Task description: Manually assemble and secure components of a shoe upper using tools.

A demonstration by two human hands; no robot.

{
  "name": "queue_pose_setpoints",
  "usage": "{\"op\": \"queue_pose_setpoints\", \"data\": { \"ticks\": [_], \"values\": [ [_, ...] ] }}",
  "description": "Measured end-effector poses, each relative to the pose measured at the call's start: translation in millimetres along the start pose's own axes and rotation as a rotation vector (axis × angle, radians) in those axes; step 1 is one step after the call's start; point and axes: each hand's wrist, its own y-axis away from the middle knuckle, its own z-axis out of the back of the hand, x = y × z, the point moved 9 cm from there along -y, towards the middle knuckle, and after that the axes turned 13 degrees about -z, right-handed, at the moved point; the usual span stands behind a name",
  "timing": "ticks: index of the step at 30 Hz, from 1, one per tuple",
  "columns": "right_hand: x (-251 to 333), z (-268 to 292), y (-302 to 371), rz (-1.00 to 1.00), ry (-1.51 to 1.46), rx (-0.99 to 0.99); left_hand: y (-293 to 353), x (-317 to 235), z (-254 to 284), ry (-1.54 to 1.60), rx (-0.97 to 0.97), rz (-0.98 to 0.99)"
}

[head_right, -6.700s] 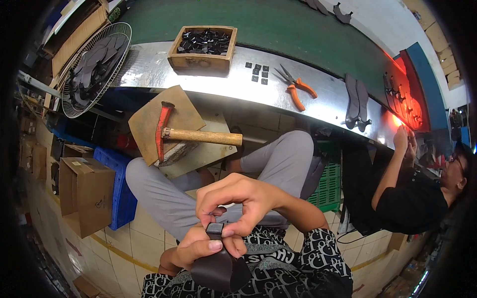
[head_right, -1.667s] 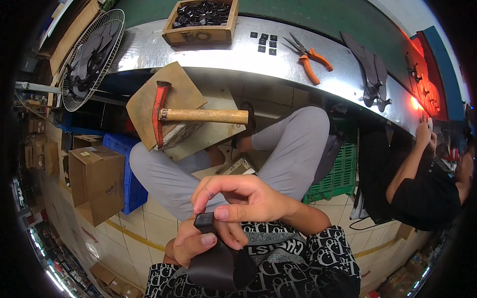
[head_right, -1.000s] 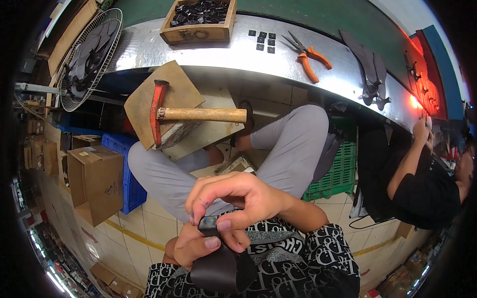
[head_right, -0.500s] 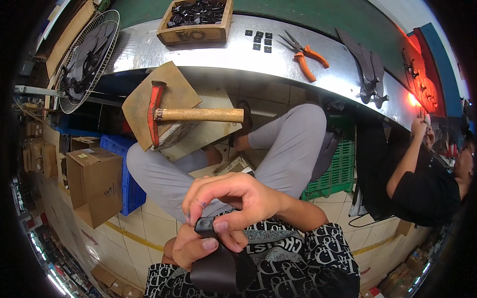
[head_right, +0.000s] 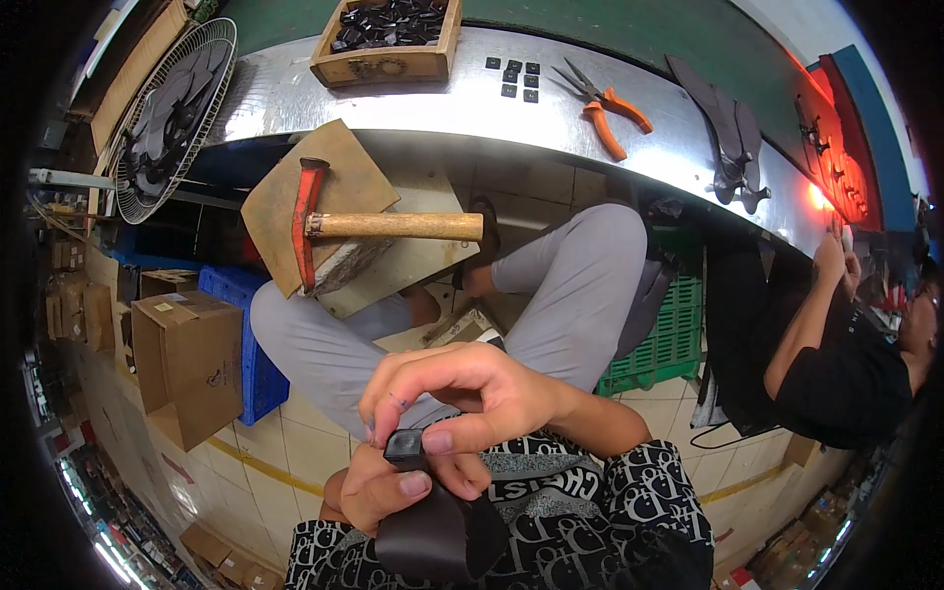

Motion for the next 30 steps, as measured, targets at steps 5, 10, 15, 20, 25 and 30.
{"op": "queue_pose_setpoints", "data": {
  "ticks": [5,10,15,20,25,30],
  "values": [
    [-3.7,-0.3,0.8,-0.038,-0.026,-0.006,1.3,0.5,0.1,0.014,-0.019,-0.008],
    [-1.4,0.3,-0.5,0.015,0.020,0.033,-2.9,-0.5,0.1,-0.011,0.030,-0.054],
    [-9.3,-3.7,5.0,-0.098,-0.140,0.153,-3.5,-2.9,-0.7,0.004,0.046,-0.091],
    [-6.5,-4.5,4.3,-0.026,-0.103,0.171,-3.0,-2.3,-1.0,-0.001,0.053,-0.086],
    [-0.6,-4.9,6.0,0.202,0.173,0.217,-3.3,-1.3,-0.7,-0.007,0.055,-0.062],
    [-8.9,-4.5,5.1,-0.085,-0.120,0.153,-2.7,-2.1,-1.4,-0.022,0.065,-0.065]
  ]
}}
